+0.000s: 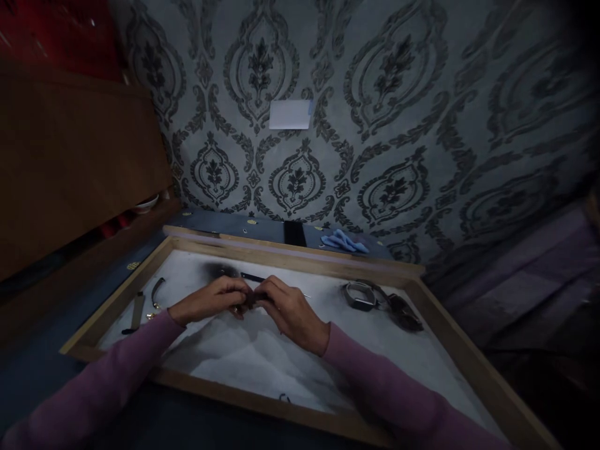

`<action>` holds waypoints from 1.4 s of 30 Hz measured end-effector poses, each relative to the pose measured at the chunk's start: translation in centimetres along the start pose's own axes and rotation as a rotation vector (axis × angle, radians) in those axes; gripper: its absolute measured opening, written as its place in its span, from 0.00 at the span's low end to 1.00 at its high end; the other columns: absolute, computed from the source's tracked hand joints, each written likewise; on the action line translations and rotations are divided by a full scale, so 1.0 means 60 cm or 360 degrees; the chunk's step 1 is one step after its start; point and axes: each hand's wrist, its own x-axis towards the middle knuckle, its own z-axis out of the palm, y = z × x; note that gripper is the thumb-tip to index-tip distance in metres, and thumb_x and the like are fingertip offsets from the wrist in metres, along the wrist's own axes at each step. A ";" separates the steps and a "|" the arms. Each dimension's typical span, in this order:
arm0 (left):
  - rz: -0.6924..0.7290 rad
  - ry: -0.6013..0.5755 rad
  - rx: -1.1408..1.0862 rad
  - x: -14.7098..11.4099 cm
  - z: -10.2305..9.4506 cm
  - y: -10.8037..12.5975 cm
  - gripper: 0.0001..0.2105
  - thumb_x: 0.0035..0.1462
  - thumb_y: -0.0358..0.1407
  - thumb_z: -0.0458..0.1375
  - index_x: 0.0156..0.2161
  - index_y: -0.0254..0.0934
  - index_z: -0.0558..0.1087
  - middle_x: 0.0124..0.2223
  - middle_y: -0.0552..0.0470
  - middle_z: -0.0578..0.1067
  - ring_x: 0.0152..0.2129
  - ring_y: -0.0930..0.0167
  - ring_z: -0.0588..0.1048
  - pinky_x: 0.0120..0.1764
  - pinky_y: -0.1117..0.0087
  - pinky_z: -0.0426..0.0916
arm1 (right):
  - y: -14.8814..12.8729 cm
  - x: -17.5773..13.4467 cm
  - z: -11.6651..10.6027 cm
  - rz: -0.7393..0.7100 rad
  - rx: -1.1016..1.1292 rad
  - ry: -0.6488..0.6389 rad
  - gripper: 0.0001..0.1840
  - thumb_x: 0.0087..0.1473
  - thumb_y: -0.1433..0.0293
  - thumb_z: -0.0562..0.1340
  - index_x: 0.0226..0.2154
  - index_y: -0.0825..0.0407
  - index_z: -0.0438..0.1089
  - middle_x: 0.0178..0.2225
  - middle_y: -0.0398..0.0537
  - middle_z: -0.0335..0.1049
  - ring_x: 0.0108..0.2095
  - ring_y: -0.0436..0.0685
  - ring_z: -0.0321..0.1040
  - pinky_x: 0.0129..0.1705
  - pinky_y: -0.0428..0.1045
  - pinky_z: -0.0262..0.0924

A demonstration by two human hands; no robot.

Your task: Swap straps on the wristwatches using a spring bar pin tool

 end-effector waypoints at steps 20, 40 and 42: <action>-0.0064 0.0188 -0.1244 0.000 0.013 -0.021 0.11 0.50 0.36 0.66 0.37 0.30 0.78 0.33 0.48 0.75 0.33 0.68 0.72 0.44 0.57 0.71 | 0.000 0.005 0.009 0.0961 0.1726 0.0106 0.24 0.48 0.56 0.69 0.42 0.51 0.65 0.33 0.43 0.71 0.27 0.49 0.71 0.31 0.47 0.68; 0.0247 0.0152 -0.0244 0.008 0.042 -0.005 0.09 0.49 0.34 0.66 0.32 0.33 0.72 0.34 0.52 0.71 0.29 0.72 0.70 0.32 0.71 0.67 | -0.013 -0.010 0.030 0.0801 0.1068 0.0066 0.36 0.47 0.78 0.62 0.57 0.47 0.52 0.30 0.37 0.65 0.25 0.47 0.64 0.29 0.45 0.59; 0.0243 0.0225 -0.0245 0.007 0.042 -0.007 0.09 0.50 0.35 0.66 0.33 0.34 0.71 0.33 0.53 0.71 0.28 0.72 0.71 0.31 0.71 0.67 | -0.012 -0.012 0.031 0.0813 0.1001 0.0009 0.37 0.47 0.78 0.61 0.58 0.47 0.51 0.30 0.37 0.66 0.26 0.48 0.64 0.30 0.45 0.59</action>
